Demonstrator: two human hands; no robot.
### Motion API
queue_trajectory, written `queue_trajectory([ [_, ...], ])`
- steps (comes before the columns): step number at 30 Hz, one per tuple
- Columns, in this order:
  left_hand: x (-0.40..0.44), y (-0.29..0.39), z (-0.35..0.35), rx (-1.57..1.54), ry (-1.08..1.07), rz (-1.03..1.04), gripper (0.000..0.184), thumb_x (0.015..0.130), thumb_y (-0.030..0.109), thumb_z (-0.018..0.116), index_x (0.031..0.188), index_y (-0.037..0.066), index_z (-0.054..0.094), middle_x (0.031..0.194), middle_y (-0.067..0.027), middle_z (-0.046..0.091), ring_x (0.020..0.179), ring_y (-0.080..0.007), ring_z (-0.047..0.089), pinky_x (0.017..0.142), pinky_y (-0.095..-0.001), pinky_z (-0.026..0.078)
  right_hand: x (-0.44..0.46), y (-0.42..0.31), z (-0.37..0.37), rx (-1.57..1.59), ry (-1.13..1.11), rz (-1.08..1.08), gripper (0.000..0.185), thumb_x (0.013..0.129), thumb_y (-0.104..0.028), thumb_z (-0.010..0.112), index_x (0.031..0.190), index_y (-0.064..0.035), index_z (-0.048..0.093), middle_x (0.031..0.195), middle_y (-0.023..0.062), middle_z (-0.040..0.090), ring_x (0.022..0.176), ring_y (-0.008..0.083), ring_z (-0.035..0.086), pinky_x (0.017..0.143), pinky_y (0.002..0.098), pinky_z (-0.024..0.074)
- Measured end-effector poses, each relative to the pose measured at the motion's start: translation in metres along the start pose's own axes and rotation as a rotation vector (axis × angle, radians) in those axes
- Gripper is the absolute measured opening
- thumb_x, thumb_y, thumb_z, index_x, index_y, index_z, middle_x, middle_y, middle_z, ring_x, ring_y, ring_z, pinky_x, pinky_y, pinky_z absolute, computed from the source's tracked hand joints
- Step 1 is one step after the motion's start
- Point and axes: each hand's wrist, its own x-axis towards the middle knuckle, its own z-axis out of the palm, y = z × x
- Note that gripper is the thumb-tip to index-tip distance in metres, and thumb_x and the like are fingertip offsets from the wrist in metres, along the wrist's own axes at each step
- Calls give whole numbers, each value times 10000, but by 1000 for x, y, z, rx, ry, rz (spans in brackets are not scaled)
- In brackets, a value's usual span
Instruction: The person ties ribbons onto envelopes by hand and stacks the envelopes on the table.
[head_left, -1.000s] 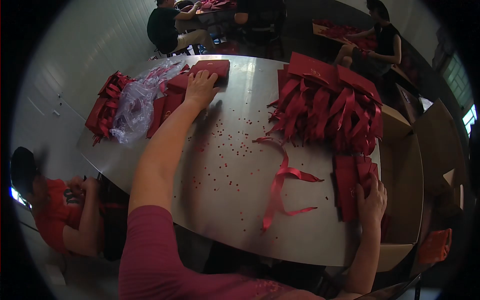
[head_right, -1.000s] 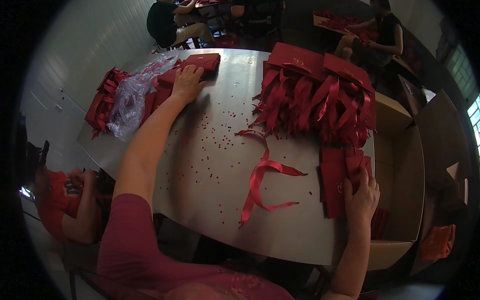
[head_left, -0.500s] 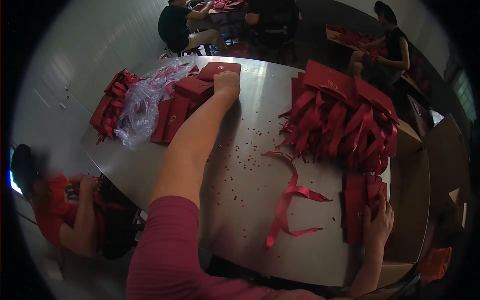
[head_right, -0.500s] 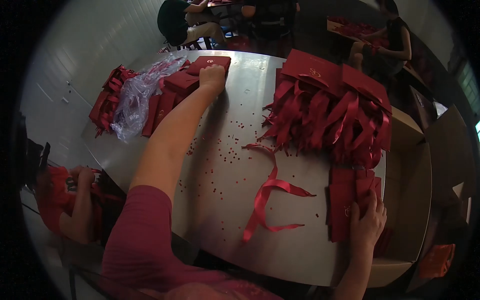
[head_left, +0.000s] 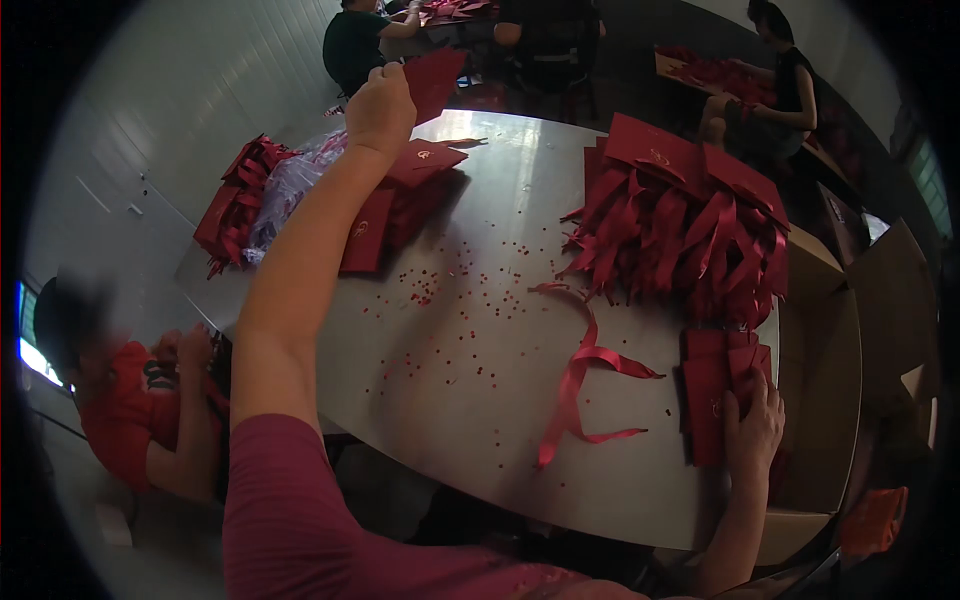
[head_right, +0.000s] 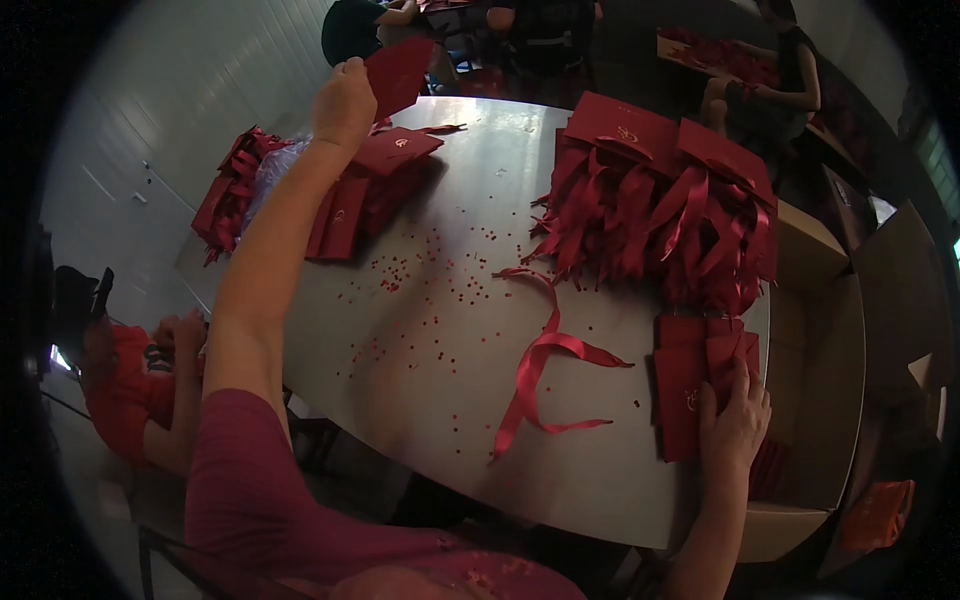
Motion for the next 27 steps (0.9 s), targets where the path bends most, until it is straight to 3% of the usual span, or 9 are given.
queue_trajectory([
  [7,-30,-21,-50,44,56,113,136,869,69,516,988,22,562,987,-194,636,856,-359,673,717,-427,559,-2,-5,-13,-10,8,12,576,889,-309,639,1398,-99,469,1387,189,478,1274,367,456,1062,460,353],
  [10,-60,-15,-69,-26,38,97,135,864,55,514,987,21,558,982,-195,628,880,-371,662,731,-426,551,-4,-16,-33,5,249,-104,596,857,-276,673,1391,-102,475,1414,175,457,1297,368,440,1068,460,357],
  [12,-83,-2,-86,-269,67,241,197,840,35,530,1031,4,570,1011,-200,626,889,-371,654,756,-419,546,-6,-48,-66,307,228,-329,662,788,-170,735,1390,-95,470,1421,168,454,1306,365,440,1060,457,377],
  [16,-147,59,-139,-614,211,591,287,811,16,550,1091,-43,570,1029,-184,628,879,-347,644,789,-406,549,7,-128,-104,337,273,-654,768,686,-67,792,1383,-81,470,1422,166,451,1311,372,439,1058,464,389],
  [19,-186,91,-180,-855,137,523,252,824,-6,554,1073,-45,577,987,-172,632,848,-343,645,761,-386,550,21,-164,-98,468,132,-852,791,662,-1,803,1377,-61,472,1387,151,498,1294,325,478,1048,424,417],
  [21,-200,93,-190,-1139,47,347,242,833,-41,567,1074,-48,587,978,-178,641,831,-335,654,739,-347,544,27,-174,-80,1124,-284,-753,750,703,44,778,1378,-51,467,1329,117,560,1231,243,545,1013,363,461],
  [22,-203,88,-192,-1134,51,332,242,833,-41,567,1074,-48,587,978,-178,641,831,-335,654,739,-347,544,28,-176,-78,1308,-436,-677,617,760,90,725,1328,-30,516,1238,89,620,1144,153,585,956,290,491],
  [24,-207,72,-197,-1274,-124,49,226,897,-73,522,1111,-51,590,1028,-163,670,852,-268,684,762,-317,546,28,-188,-71,1346,-494,-682,525,782,92,702,1273,-20,556,1183,83,640,1086,134,600,921,276,503],
  [27,-209,46,-191,-1285,-209,20,245,916,-1,567,1159,-39,568,1078,-161,657,934,-244,661,812,-320,523,28,-200,-66,1310,-535,-615,350,826,77,663,1164,1,620,1059,71,677,968,97,617,843,250,520],
])
